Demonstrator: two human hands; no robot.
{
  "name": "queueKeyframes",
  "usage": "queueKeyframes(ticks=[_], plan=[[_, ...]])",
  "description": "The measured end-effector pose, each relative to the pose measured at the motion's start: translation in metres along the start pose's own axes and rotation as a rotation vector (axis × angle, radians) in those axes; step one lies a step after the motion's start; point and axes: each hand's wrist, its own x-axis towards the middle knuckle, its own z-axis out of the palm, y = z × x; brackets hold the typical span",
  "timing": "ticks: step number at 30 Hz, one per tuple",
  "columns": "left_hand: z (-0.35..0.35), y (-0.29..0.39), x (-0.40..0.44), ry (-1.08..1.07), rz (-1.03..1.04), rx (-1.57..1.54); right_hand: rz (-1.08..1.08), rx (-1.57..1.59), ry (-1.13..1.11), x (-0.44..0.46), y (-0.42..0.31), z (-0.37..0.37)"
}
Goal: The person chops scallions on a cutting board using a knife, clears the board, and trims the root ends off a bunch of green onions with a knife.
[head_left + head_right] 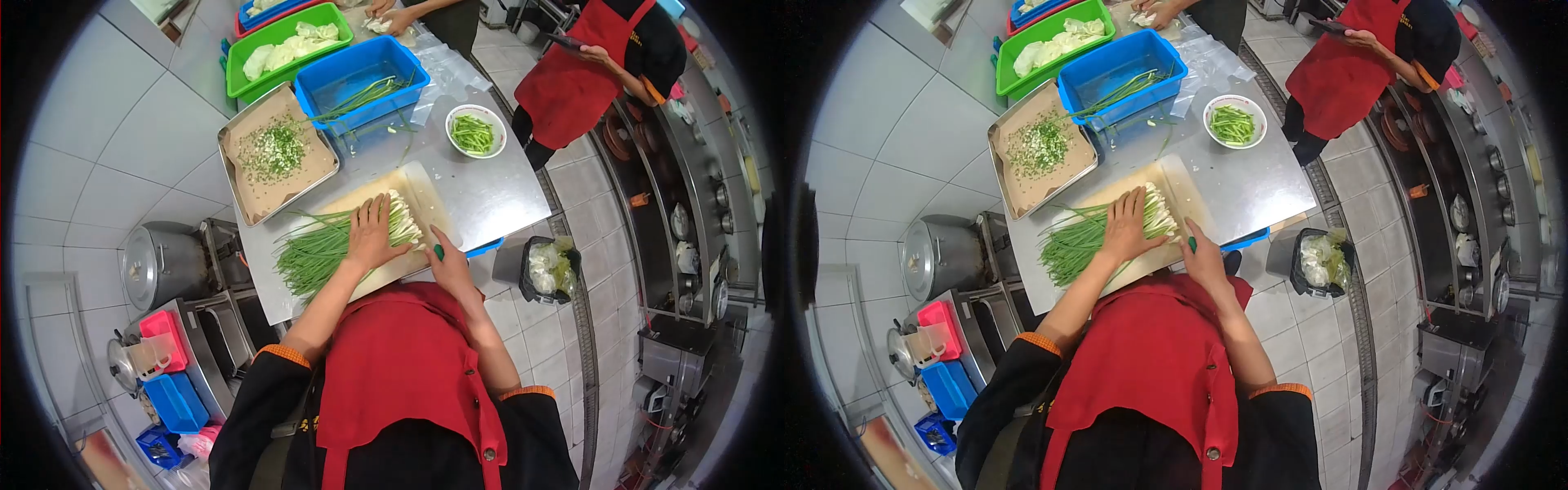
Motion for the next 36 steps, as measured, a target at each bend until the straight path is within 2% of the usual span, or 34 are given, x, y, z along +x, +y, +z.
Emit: queueKeyframes(ticks=[4, 5, 6, 8, 10, 12, 15, 18, 20, 28, 36], plan=[[0.009, 0.002, -0.007, 0.013, -0.011, -0.02, -0.086, -0.007, -0.055, 0.007, -0.002, 0.007], [0.007, 0.004, -0.007, 0.02, -0.016, -0.017, 0.017, -0.034, -0.111, 0.008, -0.009, -0.003], [0.005, 0.007, -0.007, 0.02, -0.017, -0.02, 0.018, -0.037, -0.111, 0.008, -0.007, -0.006], [-0.001, 0.014, -0.013, 0.03, -0.008, 0.031, -0.018, 0.007, 0.075, 0.001, -0.004, -0.013], [0.0, 0.013, -0.012, 0.034, 0.002, 0.041, 0.035, 0.022, 0.025, -0.002, 0.004, -0.016], [0.005, 0.01, -0.017, 0.025, 0.004, 0.046, 0.08, 0.039, -0.149, -0.009, 0.019, -0.006], [0.011, 0.007, -0.017, 0.083, 0.028, 0.018, 0.087, 0.055, -0.172, -0.012, 0.004, -0.002], [0.0, 0.007, -0.02, 0.199, 0.085, -0.078, 0.162, 0.074, -0.184, -0.014, -0.009, -0.006], [0.0, 0.002, -0.021, 0.266, 0.31, -0.005, 0.194, 0.081, -0.201, -0.015, -0.011, -0.007], [-0.008, 0.016, -0.023, 0.278, 0.285, -0.082, 0.071, 0.033, -0.15, -0.015, -0.005, -0.004], [0.004, 0.024, -0.022, 0.278, 0.258, -0.035, 0.147, 0.052, -0.217, -0.013, -0.004, -0.008]])
